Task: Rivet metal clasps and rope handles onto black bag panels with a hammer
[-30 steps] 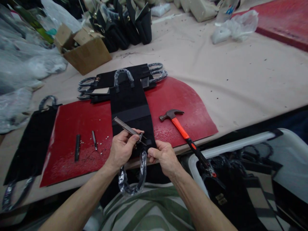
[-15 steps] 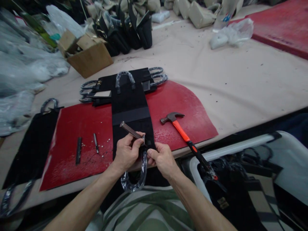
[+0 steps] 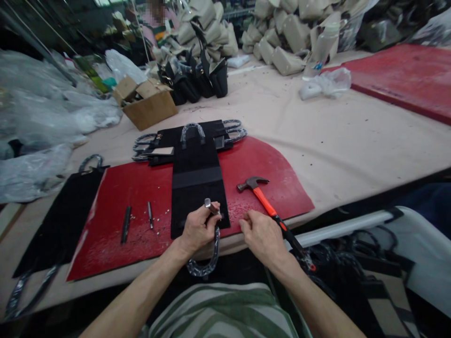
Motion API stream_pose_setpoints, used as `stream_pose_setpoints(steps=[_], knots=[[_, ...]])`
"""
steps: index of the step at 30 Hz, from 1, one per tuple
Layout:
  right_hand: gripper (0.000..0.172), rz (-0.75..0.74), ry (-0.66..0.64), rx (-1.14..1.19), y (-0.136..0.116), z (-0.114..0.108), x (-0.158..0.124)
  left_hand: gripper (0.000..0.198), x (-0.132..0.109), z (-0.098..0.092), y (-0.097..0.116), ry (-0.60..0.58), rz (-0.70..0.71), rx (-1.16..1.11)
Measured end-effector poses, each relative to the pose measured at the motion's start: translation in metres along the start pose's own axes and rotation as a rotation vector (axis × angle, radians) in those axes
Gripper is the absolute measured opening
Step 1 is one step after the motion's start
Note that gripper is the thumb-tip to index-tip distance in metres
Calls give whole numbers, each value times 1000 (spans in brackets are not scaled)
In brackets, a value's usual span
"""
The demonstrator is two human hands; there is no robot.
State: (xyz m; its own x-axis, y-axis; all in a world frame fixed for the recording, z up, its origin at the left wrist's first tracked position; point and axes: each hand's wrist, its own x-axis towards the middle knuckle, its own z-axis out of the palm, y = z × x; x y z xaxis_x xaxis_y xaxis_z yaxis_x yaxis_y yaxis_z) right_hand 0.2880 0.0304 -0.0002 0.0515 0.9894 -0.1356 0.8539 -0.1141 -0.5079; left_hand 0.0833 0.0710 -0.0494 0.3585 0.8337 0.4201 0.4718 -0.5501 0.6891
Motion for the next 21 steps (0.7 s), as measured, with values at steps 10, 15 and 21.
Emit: stream_pose_setpoints(steps=[10,15,21], knots=[[13,264,-85,463,50,-26,7,14,3,0,4,-17,-30,-66],[19,320,-339,753,30,-29,0,14,3,2,4,-11,-46,-83],[45,150,-55,821,-11,-80,-18,12,4,3,3,-3,-36,-90]])
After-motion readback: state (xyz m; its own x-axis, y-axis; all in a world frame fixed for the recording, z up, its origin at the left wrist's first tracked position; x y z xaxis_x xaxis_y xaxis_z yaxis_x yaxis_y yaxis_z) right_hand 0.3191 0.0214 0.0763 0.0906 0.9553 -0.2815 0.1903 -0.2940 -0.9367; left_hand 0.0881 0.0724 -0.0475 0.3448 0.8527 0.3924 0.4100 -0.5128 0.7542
